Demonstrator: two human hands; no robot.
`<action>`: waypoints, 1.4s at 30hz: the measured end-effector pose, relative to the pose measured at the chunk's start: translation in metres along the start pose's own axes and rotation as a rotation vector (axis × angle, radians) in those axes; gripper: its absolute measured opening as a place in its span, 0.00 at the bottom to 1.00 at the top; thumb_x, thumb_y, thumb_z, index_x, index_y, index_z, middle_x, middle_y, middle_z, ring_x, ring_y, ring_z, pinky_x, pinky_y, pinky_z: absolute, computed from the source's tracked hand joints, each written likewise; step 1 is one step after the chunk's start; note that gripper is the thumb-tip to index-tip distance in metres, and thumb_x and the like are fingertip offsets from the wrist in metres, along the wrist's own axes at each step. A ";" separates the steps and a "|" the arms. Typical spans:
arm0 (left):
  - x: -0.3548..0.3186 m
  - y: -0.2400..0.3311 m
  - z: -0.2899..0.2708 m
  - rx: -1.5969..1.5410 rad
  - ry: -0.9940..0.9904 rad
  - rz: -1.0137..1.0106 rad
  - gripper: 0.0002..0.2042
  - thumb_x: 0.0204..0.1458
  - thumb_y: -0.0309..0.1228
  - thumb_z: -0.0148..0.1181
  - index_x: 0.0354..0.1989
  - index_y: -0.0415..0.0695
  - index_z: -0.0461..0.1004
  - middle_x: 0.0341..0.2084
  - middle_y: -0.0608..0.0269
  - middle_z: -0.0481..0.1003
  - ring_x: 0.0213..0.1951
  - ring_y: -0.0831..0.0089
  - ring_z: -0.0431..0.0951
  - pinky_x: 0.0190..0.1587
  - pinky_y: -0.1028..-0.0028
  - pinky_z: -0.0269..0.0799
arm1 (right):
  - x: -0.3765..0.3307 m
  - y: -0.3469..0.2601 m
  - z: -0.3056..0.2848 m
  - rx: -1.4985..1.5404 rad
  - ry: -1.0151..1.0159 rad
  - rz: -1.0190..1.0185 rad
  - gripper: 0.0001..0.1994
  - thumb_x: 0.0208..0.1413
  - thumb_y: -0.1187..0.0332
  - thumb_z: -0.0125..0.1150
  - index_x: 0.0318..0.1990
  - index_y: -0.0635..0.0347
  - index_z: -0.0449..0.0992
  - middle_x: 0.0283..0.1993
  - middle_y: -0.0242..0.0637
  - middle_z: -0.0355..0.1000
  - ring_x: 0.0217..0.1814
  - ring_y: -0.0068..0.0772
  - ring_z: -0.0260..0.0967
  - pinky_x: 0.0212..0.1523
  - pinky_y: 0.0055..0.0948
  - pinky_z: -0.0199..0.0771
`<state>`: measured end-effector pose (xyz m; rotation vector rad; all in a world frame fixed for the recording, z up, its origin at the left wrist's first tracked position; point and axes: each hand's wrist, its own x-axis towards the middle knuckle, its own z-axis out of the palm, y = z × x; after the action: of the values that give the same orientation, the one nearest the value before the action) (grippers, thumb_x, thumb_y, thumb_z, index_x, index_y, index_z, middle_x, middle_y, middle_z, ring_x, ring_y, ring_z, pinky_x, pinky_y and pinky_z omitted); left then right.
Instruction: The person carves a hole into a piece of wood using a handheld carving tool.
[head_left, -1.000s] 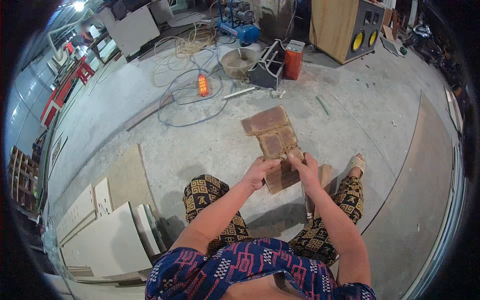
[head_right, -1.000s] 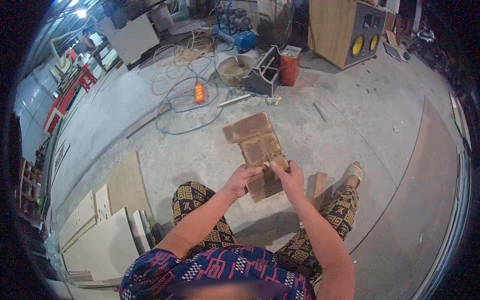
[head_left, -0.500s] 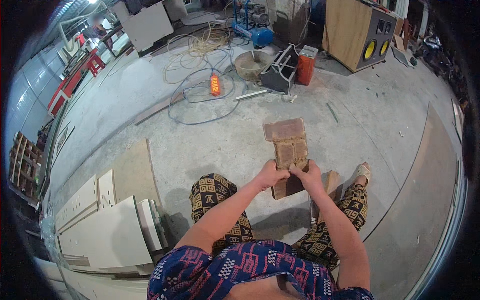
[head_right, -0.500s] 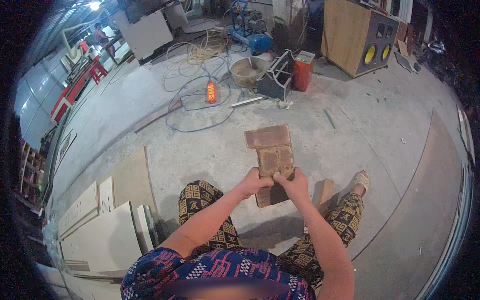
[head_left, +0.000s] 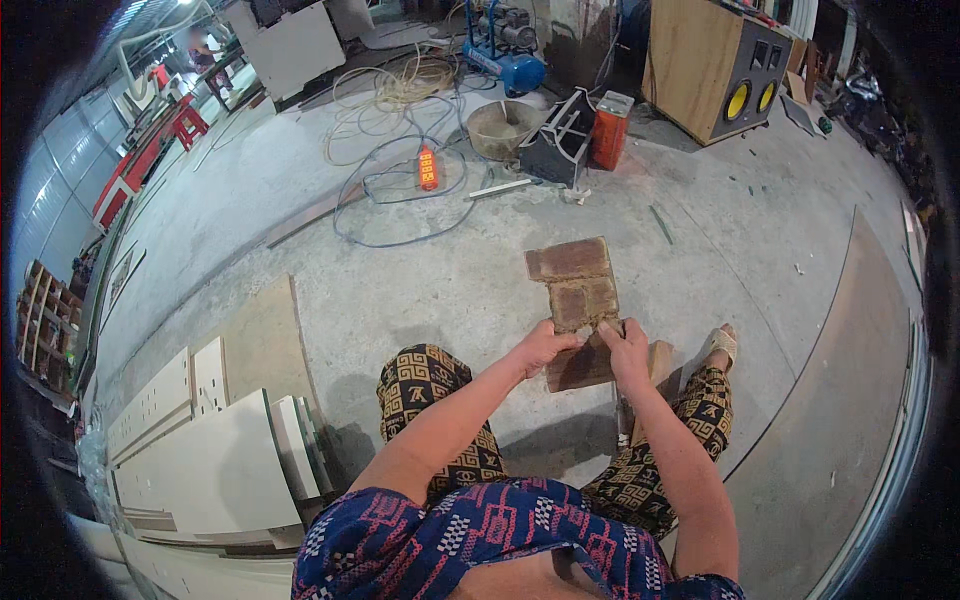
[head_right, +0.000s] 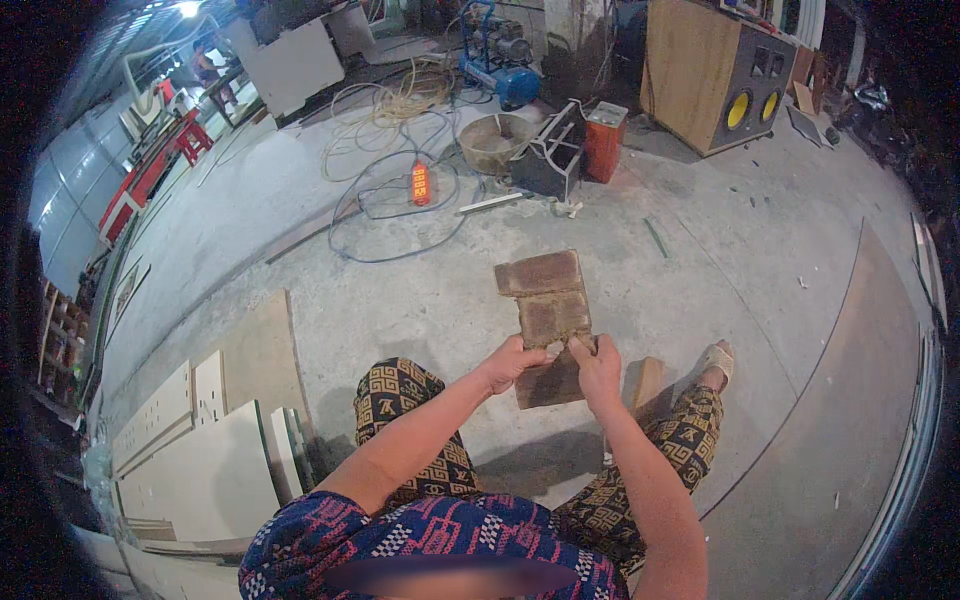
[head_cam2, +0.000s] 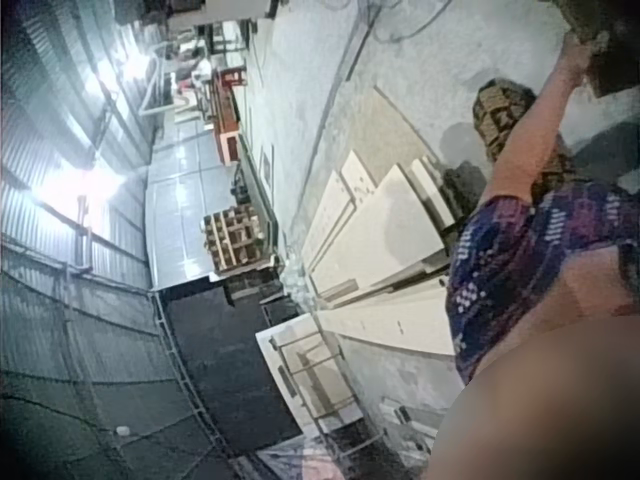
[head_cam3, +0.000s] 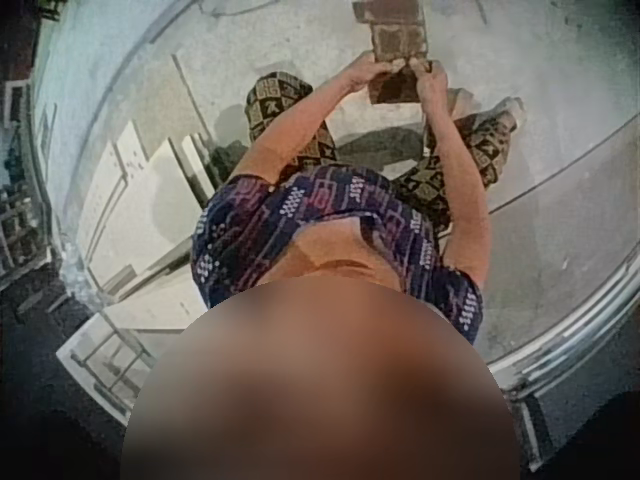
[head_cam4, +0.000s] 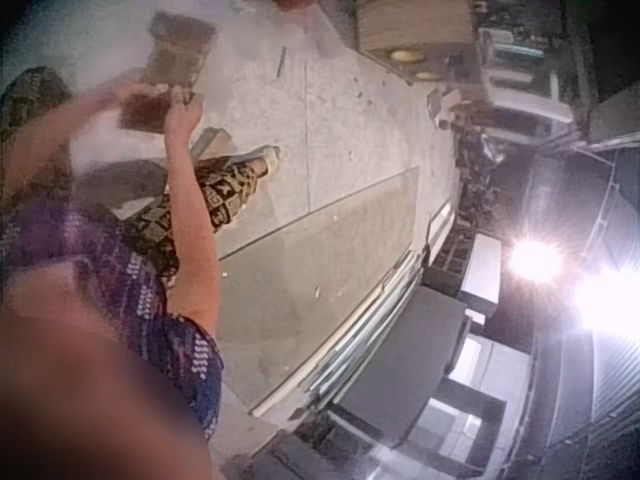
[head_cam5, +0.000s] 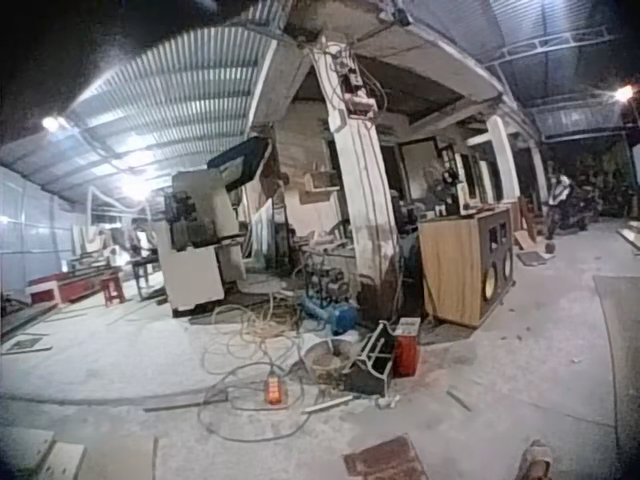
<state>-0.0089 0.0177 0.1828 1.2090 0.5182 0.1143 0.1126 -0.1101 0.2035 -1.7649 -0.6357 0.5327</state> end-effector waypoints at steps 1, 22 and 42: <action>0.000 -0.001 0.000 -0.001 0.001 0.001 0.19 0.51 0.31 0.59 0.51 0.39 0.67 0.42 0.64 0.73 0.44 0.76 0.72 0.49 0.73 0.66 | 0.000 0.001 -0.001 -0.021 -0.005 0.019 0.12 0.51 0.67 0.59 0.34 0.70 0.67 0.31 0.39 0.68 0.33 0.26 0.62 0.35 0.29 0.64; 0.013 -0.030 0.017 0.006 0.381 0.141 0.11 0.42 0.26 0.61 0.35 0.36 0.74 0.32 0.62 0.76 0.36 0.75 0.74 0.40 0.73 0.69 | -0.027 -0.026 0.003 -0.373 0.032 -0.292 0.17 0.45 0.64 0.64 0.37 0.65 0.66 0.32 0.51 0.68 0.36 0.56 0.68 0.35 0.43 0.66; 0.016 -0.018 0.002 0.094 0.167 0.134 0.34 0.45 0.23 0.60 0.60 0.41 0.48 0.53 0.59 0.63 0.56 0.69 0.63 0.58 0.69 0.59 | -0.005 -0.013 0.008 -0.368 -0.156 -0.103 0.17 0.51 0.63 0.59 0.35 0.66 0.59 0.29 0.54 0.67 0.34 0.52 0.67 0.36 0.40 0.65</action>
<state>0.0025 0.0148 0.1614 1.3329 0.5929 0.3105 0.1016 -0.1044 0.2139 -2.0324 -0.9783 0.5087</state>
